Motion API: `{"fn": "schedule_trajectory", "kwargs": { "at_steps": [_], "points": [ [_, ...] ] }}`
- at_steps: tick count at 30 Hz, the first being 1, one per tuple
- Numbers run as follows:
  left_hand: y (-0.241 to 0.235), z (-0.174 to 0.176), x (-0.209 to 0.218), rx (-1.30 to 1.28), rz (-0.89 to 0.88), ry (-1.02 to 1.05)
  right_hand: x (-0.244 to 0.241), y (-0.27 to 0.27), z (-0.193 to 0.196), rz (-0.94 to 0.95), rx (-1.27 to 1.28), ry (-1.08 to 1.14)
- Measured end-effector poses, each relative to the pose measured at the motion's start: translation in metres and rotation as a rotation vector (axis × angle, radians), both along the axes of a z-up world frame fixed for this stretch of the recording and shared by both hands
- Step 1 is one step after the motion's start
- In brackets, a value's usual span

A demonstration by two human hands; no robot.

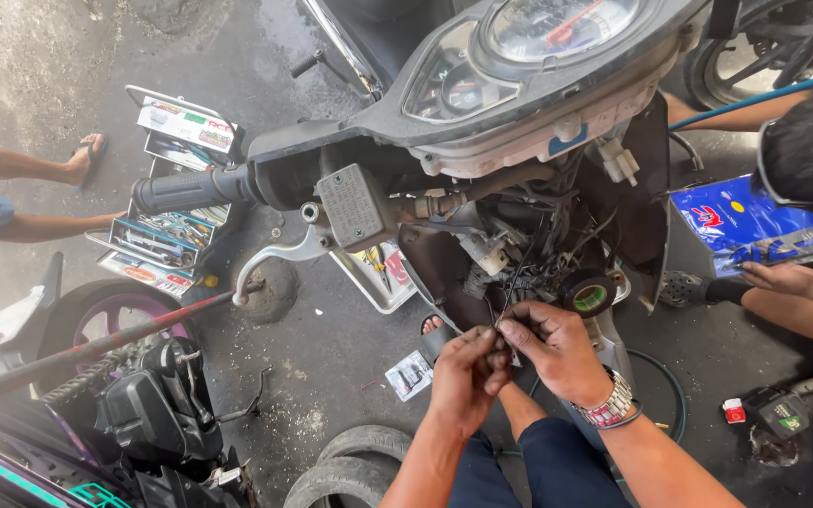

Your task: The person is working on the wiring of a motorcycle, specifically focusing on the area near the front wheel and handlebars. They are seen handling wires and using electrical tape to secure connections.

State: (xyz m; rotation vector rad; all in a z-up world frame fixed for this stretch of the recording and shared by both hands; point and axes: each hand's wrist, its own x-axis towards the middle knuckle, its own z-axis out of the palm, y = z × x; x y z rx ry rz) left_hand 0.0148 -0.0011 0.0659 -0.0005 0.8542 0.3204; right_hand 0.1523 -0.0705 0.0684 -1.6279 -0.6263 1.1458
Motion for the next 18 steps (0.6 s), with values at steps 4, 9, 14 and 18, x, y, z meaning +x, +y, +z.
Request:
{"fn": "schedule_trajectory", "kwargs": {
  "at_steps": [4, 9, 14, 18],
  "points": [
    [0.003, 0.017, -0.003, 1.276, -0.268, 0.488, 0.001, -0.001, -0.001, -0.001, -0.024, 0.019],
    [0.002, 0.004, -0.003, 2.031, -0.207, 0.665, 0.002, 0.001, 0.006, 0.018, -0.038, -0.010],
    [0.004, 0.016, 0.000, 0.833, -0.094, 0.348, -0.012, -0.017, 0.015, -0.027, -0.054, -0.147],
    [0.002, -0.020, -0.003, 0.664, -0.028, 0.123, -0.016, -0.027, 0.006, -0.112, -0.040, -0.095]
  ]
}}
